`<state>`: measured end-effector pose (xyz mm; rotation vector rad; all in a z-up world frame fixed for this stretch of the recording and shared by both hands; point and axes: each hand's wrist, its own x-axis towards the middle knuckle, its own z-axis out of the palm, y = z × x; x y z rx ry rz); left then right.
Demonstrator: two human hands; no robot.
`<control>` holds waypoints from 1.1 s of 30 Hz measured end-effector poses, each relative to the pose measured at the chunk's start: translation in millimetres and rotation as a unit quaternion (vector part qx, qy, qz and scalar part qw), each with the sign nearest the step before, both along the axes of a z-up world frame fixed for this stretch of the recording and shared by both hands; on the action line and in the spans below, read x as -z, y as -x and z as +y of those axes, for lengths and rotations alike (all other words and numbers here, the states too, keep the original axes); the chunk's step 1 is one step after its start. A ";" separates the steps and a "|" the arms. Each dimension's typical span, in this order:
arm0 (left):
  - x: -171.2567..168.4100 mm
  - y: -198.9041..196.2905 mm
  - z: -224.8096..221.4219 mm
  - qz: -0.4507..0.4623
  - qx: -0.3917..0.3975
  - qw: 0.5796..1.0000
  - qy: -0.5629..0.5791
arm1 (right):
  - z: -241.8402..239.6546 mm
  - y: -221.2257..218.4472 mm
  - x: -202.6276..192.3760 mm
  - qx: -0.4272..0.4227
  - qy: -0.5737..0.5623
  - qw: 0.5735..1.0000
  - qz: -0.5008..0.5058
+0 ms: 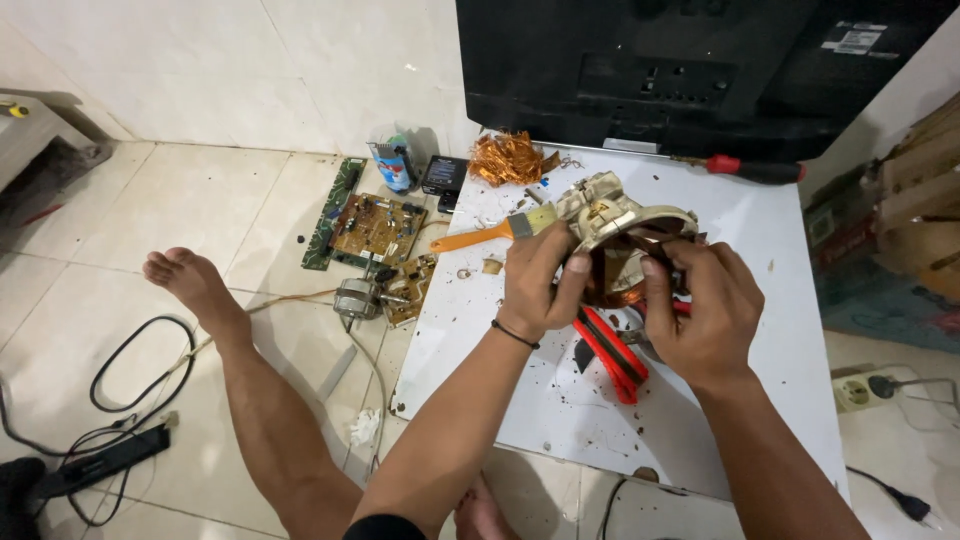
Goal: Disassembling a plastic motor housing by breaking and prying it apart using pliers and other tools.
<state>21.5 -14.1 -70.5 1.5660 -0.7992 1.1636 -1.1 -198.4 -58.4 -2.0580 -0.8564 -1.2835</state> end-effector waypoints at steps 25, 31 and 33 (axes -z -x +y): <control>-8.5 0.1 -8.4 0.364 0.167 0.906 0.136 | -6.4 -7.0 22.7 -0.074 -0.157 0.954 0.243; -2.0 -1.2 -4.6 0.237 0.153 0.949 0.140 | 3.7 -0.2 2.8 -0.018 -0.114 0.970 0.216; -1.7 0.9 -5.5 0.233 0.115 0.961 0.098 | 6.5 1.9 -2.6 0.015 -0.116 0.971 0.209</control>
